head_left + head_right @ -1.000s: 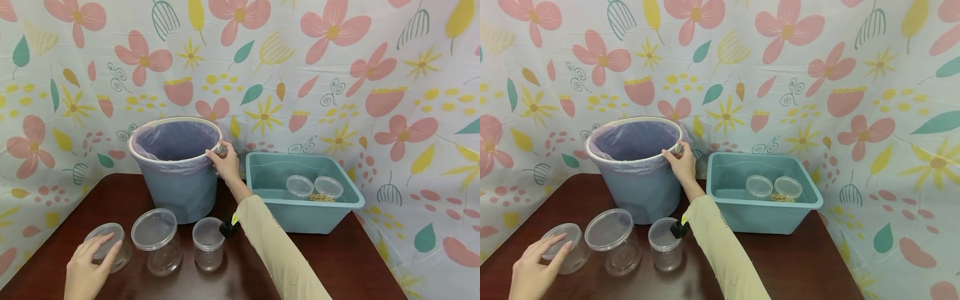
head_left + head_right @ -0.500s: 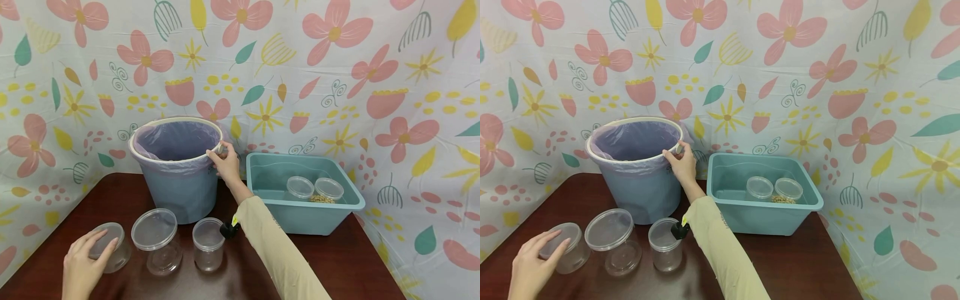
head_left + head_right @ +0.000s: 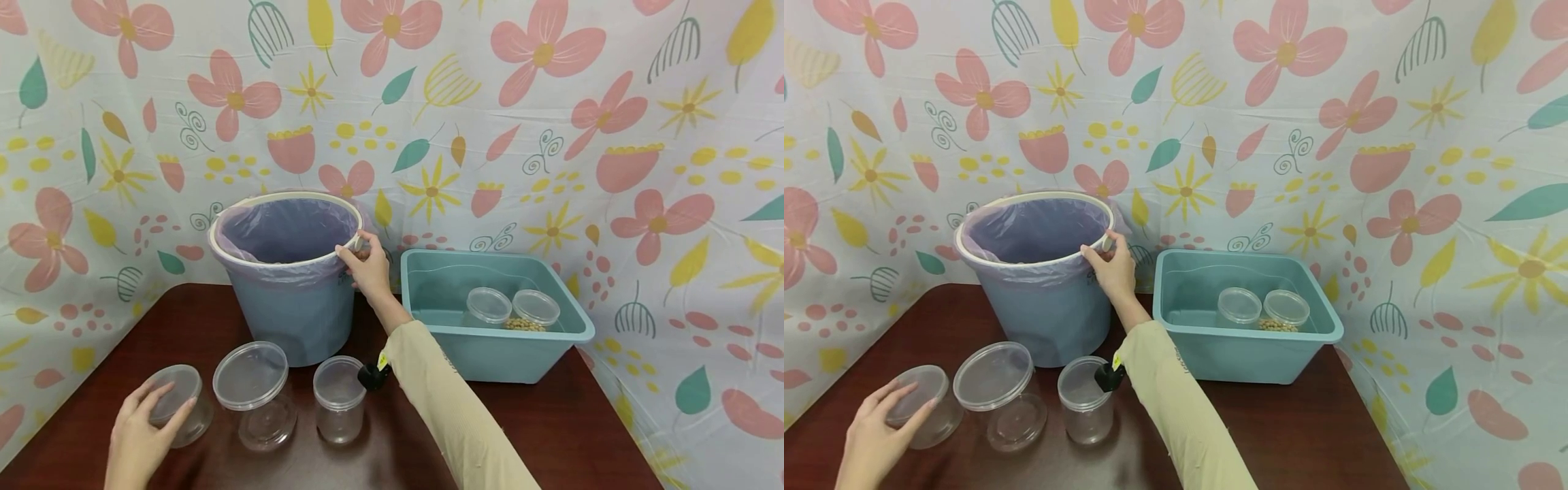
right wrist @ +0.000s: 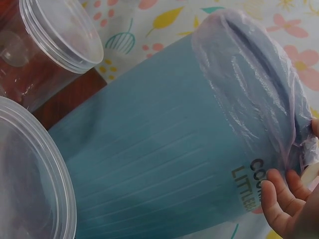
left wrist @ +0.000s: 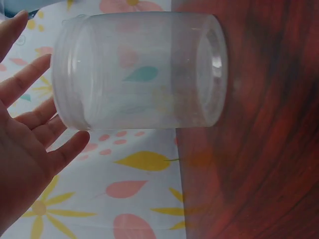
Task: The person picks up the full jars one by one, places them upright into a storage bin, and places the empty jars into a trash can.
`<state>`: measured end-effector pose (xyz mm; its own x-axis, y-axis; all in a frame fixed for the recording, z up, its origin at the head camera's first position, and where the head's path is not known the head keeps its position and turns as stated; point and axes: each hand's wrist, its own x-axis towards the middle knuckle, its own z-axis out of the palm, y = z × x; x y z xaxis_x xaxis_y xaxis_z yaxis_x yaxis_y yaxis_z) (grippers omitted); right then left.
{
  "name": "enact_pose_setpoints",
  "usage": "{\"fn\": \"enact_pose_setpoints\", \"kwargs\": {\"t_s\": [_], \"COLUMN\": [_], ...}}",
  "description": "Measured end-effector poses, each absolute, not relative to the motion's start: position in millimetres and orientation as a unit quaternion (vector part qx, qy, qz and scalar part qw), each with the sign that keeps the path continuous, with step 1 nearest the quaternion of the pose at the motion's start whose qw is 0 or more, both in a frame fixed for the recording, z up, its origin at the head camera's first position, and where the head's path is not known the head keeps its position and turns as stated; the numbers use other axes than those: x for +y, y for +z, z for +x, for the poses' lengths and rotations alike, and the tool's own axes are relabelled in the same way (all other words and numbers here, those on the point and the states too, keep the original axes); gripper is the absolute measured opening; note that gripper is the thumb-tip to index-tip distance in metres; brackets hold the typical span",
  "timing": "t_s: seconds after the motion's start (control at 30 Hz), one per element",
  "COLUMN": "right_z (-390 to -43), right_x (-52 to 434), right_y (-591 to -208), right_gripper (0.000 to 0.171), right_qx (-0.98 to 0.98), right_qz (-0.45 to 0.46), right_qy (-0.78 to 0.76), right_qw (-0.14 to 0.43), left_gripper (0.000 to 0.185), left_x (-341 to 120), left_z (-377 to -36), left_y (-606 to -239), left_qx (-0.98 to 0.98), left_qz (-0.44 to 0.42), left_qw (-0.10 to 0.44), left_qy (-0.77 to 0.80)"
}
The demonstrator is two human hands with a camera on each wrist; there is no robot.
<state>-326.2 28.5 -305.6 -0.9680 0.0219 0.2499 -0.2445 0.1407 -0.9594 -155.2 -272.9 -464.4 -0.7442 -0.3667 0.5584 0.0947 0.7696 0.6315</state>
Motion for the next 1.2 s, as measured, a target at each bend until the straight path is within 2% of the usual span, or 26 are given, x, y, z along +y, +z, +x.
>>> {"fn": "enact_pose_setpoints", "kwargs": {"t_s": [0.1, 0.27, 0.4, 0.6, 0.8, 1.2], "right_z": [-326, -325, -325, -325, -324, -324], "right_x": [29, 29, 29, 29, 29, 30], "right_y": [-305, -306, -306, -307, -305, -304], "right_gripper": [0.056, 0.056, 0.056, 0.055, 0.056, 0.056], "right_qx": [-0.747, -0.749, -0.748, -0.746, -0.751, -0.749], "right_qz": [0.072, 0.068, 0.067, 0.071, 0.074, 0.073], "right_qy": [0.653, 0.651, 0.653, 0.654, 0.649, 0.653], "right_qw": [0.101, 0.103, 0.101, 0.101, 0.098, 0.086], "left_gripper": [0.042, 0.042, 0.050, 0.061, 0.067, 0.066], "left_x": [-263, -264, -270, -276, -279, -278], "left_z": [-148, -146, -145, -145, -143, -145], "left_y": [-449, -447, -449, -449, -450, -451], "left_qx": [-0.876, -0.879, -0.885, -0.892, -0.892, -0.890], "left_qz": [0.084, 0.112, 0.145, 0.164, 0.165, 0.154], "left_qw": [0.333, 0.296, 0.258, 0.234, 0.232, 0.268], "left_qy": [-0.339, -0.358, -0.359, -0.349, -0.350, -0.334]}}
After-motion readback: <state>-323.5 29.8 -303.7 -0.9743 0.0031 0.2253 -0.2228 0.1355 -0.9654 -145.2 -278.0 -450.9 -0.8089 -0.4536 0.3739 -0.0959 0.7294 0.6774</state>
